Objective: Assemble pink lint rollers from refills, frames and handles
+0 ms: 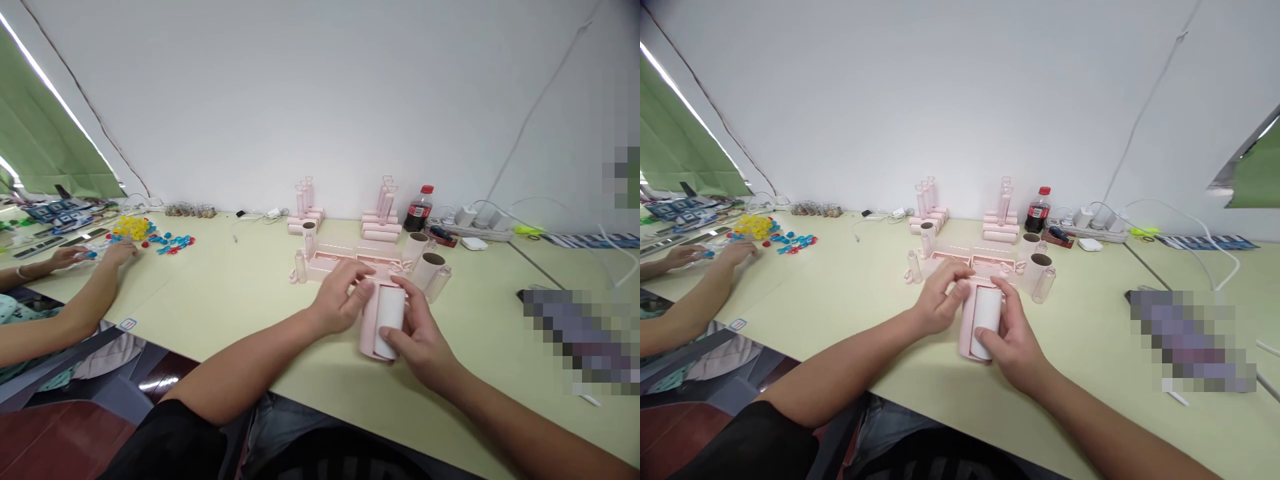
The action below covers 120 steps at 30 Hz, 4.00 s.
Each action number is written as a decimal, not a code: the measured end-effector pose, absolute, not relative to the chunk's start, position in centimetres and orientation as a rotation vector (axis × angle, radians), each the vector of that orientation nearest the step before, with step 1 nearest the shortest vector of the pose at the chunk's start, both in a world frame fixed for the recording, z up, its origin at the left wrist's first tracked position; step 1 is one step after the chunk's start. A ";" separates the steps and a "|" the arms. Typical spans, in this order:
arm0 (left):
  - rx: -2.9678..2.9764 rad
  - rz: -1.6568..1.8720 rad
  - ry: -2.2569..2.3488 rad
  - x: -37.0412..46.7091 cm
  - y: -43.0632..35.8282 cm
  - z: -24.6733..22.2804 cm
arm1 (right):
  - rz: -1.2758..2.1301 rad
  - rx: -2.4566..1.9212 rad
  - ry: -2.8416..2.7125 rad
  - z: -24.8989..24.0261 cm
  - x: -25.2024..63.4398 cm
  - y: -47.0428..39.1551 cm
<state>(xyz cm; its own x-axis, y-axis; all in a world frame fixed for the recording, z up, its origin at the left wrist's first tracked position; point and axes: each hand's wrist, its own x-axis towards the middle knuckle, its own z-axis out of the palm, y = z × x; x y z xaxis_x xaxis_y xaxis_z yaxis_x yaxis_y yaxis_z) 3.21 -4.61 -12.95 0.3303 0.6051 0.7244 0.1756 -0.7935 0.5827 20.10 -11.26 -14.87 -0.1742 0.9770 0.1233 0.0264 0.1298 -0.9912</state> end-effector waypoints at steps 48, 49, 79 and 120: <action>2.534 0.677 0.585 -0.2 -3.6 -11.1 | 1.163 -1.092 -1.291 -14.9 21.4 -10.0; 2.546 0.658 0.585 -0.2 -3.6 -11.1 | 1.165 -1.097 -1.297 -15.0 21.4 -10.1; 1.425 1.005 0.433 4.4 -5.0 -14.1 | 1.454 -0.873 -1.332 -13.6 20.6 -9.7; 1.420 0.466 0.453 0.5 -2.2 -13.4 | 1.203 -0.811 -1.193 -15.3 21.6 -9.1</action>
<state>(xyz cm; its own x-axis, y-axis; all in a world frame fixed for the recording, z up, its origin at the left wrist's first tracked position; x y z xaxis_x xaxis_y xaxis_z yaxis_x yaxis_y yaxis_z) 0.51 -2.19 -13.40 0.8285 0.5596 -0.0213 -0.0370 0.0926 0.9950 21.65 -9.07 -15.28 -0.0600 0.9677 0.2447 -0.2533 0.2224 -0.9415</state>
